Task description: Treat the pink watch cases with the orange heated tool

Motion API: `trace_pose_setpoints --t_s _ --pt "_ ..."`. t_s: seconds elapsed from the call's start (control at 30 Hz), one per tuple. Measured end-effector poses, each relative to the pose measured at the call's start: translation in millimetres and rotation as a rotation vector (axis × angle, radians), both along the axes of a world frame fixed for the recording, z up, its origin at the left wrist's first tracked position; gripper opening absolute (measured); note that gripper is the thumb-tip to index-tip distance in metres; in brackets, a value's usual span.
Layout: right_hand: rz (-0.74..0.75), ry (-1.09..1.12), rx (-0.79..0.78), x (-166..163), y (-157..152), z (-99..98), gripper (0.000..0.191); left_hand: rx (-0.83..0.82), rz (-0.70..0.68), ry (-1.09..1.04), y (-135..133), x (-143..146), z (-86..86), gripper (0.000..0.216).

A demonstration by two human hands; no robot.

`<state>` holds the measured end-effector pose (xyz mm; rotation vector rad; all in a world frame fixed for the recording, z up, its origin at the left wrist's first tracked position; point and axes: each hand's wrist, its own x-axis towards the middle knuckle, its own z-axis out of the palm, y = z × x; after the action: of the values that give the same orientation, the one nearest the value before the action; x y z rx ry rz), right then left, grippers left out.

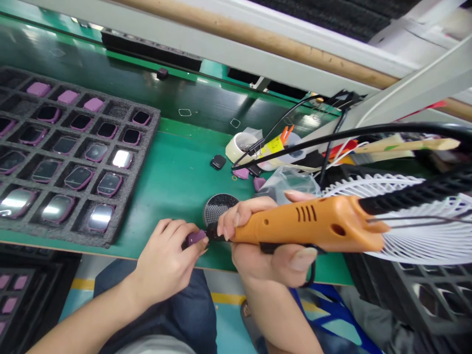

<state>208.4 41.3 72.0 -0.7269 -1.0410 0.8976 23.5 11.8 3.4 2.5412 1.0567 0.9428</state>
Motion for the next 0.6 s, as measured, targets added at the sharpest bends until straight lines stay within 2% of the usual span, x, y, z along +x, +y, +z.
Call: trace_pose_setpoints --t_s 0.3,0.6 --pt "0.006 -0.022 -0.033 -11 -2 -0.1 0.055 -0.026 0.008 -0.003 -1 0 -0.1 0.013" --pt "0.0 -0.063 0.015 -14 -3 -9.9 0.055 -0.025 0.016 -0.011 1 0 1.1 0.011"
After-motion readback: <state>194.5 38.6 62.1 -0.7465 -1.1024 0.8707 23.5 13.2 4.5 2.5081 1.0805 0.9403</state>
